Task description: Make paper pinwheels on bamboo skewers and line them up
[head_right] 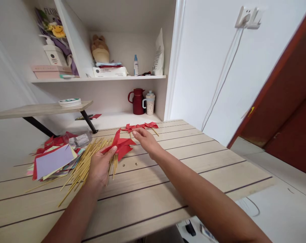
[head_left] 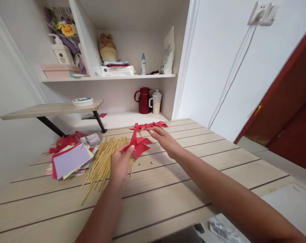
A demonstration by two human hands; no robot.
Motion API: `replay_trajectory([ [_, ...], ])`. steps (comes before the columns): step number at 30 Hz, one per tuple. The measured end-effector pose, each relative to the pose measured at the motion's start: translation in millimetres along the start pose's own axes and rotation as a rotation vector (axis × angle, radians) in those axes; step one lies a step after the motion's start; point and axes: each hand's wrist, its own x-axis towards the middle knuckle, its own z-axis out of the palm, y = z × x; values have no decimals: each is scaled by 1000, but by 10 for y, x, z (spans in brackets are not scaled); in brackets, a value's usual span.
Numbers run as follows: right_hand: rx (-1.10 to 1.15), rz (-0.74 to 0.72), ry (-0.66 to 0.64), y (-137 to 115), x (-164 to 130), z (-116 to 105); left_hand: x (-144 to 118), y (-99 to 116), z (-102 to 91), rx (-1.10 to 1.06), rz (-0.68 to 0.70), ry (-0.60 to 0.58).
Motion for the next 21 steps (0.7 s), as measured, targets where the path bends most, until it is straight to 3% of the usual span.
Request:
replay_trajectory([
  [6,161,119,-216,-21,5,246,-19,10,9,20,-32,-56],
  [12,265,136,-186,141,-111,369,26,-16,-25,1,-122,-58],
  [21,335,142,-135,198,-83,284,34,-49,-42,34,-96,-65],
])
